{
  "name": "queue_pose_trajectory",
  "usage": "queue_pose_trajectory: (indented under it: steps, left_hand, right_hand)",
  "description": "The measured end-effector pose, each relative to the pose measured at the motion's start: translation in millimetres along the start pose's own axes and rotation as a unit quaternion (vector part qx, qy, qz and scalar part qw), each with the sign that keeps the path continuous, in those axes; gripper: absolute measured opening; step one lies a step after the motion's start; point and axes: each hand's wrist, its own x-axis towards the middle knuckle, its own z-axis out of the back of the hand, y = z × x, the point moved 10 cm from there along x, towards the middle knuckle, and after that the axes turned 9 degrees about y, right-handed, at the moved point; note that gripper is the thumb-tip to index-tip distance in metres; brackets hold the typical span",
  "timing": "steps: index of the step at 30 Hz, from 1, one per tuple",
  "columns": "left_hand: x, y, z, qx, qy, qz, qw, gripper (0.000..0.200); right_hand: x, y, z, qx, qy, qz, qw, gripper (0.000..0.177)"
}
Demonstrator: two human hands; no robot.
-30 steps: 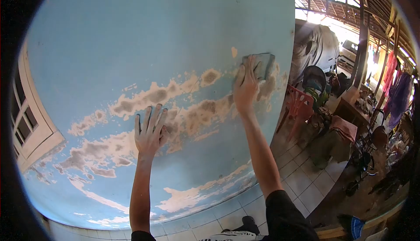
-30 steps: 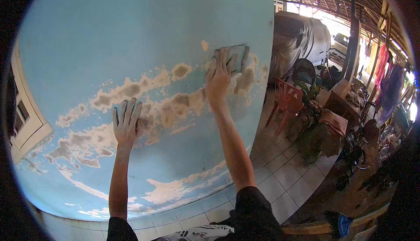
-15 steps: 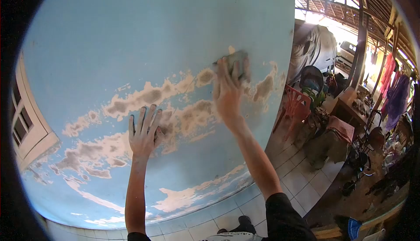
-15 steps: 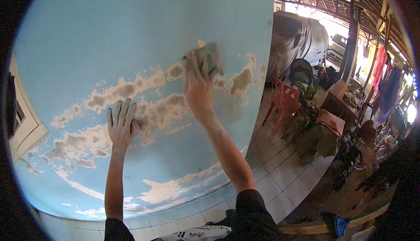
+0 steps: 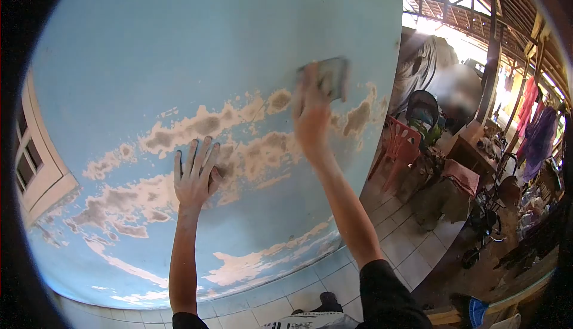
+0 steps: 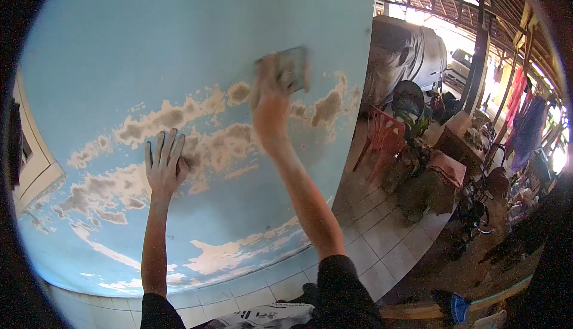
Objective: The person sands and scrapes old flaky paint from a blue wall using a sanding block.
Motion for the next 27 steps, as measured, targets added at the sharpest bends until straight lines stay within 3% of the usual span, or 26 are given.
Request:
queue_pose_trajectory:
  steps: [1,3,4,5,6,7,9,11,12,14,15,16,18,19,21,22,24,25,27]
  left_hand:
    - [-3,1,0,0.002,0.002,-0.002,1.0,0.044]
    - [-1,0,-3,0.012,-0.008,-0.001,1.0,0.042]
    - [-3,-1,-3,0.013,-0.007,-0.007,1.0,0.042]
    - [-3,-1,-2,0.02,-0.01,-0.003,1.0,0.045]
    - [-2,0,-2,0.026,-0.013,0.004,1.0,0.048]
    - [-2,0,-3,0.026,-0.012,0.005,1.0,0.048]
    - [-1,0,0,0.023,-0.033,0.005,0.999,0.049]
    - [-2,1,-2,0.028,-0.023,0.007,0.999,0.049]
    - [-2,1,-4,0.033,-0.013,0.009,0.999,0.049]
    - [-4,-1,-2,0.029,-0.011,0.002,1.0,0.049]
    - [-2,0,-1,0.026,-0.015,0.003,1.0,0.05]
    - [1,2,-1,0.032,-0.016,0.008,0.999,0.05]
    - [-1,0,0,0.029,-0.018,0.006,0.999,0.051]
    - [-1,0,0,0.031,-0.011,0.012,0.999,0.051]
    - [0,-1,-1,0.0,0.008,-0.006,1.0,0.047]
    - [-1,-2,1,0.003,0.008,-0.005,1.0,0.047]
    - [1,0,2,0.004,-0.001,0.006,1.0,0.051]
    - [2,-1,4,0.008,-0.004,0.005,1.0,0.051]
    - [4,-5,5,-0.034,0.003,0.001,0.999,0.053]
  right_hand:
    - [-18,1,-4,0.002,0.0,-0.002,1.0,0.035]
    - [-45,33,-21,-0.09,0.062,0.154,0.982,0.037]
    - [-38,32,-10,-0.09,0.06,0.148,0.983,0.037]
    - [-18,-15,8,0.117,0.05,-0.039,0.991,0.036]
    - [-19,-55,3,0.315,0.04,-0.219,0.923,0.035]
    - [-25,-57,-7,0.315,0.042,-0.219,0.922,0.035]
    - [-43,-21,-12,0.195,-0.015,-0.037,0.98,0.034]
    - [-79,52,-25,-0.048,0.079,0.11,0.99,0.033]
    - [-83,42,-29,-0.048,0.079,0.11,0.99,0.033]
    - [-112,40,-49,-0.056,0.094,0.273,0.956,0.038]
    - [-94,6,-51,-0.034,0.098,0.157,0.982,0.038]
    - [-76,9,-43,-0.028,0.097,0.163,0.981,0.038]
    - [-52,-30,-9,0.2,-0.023,-0.041,0.979,0.04]
    - [-62,-26,-13,0.205,-0.015,-0.041,0.978,0.04]
    - [-92,20,-34,-0.02,0.071,0.109,0.991,0.042]
    - [-101,13,-35,-0.017,0.07,0.11,0.991,0.042]
    - [-114,17,-52,-0.037,0.19,0.226,0.955,0.044]
    - [-107,13,-50,-0.035,0.185,0.228,0.955,0.044]
    - [-78,-36,-17,0.093,0.038,0.004,0.995,0.045]
